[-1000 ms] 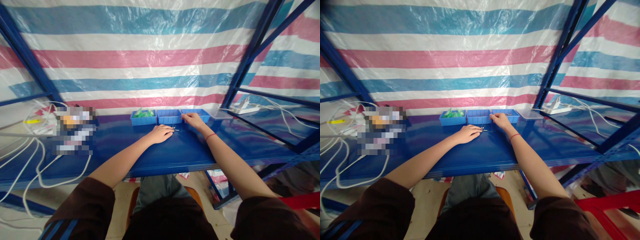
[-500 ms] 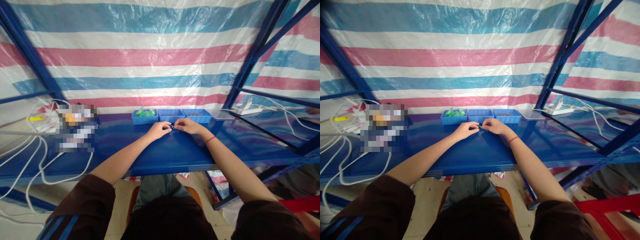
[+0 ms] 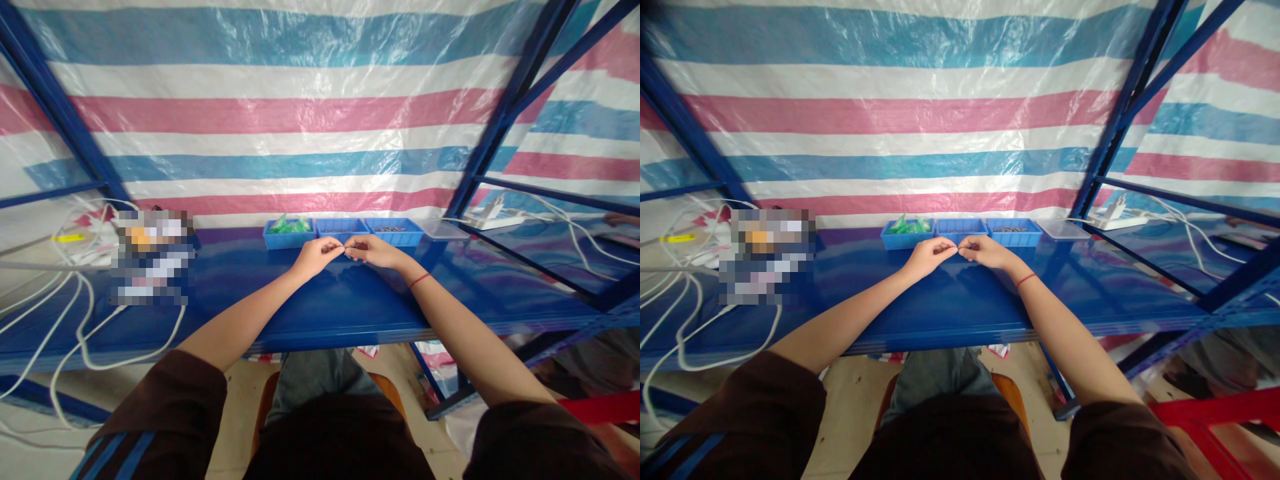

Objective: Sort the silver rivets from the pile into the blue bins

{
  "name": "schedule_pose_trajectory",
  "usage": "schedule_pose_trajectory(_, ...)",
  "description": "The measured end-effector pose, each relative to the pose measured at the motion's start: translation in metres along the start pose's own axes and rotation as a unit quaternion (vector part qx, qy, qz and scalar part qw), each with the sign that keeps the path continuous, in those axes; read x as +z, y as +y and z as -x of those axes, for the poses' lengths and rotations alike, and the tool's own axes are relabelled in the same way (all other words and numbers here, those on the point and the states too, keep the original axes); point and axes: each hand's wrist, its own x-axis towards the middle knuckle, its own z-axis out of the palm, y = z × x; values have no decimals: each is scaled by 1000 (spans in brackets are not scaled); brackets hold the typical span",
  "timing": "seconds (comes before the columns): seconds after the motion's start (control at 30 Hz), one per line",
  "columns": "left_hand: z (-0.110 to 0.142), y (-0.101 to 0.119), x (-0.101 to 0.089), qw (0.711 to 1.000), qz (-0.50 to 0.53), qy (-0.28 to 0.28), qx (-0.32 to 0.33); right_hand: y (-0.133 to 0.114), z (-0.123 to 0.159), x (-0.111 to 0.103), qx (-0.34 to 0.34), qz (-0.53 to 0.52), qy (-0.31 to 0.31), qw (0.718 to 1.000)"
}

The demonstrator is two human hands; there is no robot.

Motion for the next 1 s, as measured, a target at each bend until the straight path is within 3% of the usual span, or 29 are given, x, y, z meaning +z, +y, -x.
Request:
schedule_pose_trajectory(0.43, -1, 2, 0, 999, -1, 12, 31, 4, -2, -3, -47, 19, 5, 999)
schedule_pose_trajectory(0.73, -4, -11, 1, 1000, 13, 26, 10, -5, 0, -2, -64, 16, 115, 991)
schedule_pose_trajectory(1.0, -3, -12, 0, 1000, 7, -22, 0, -9, 2, 1, -84, 30, 141, 986)
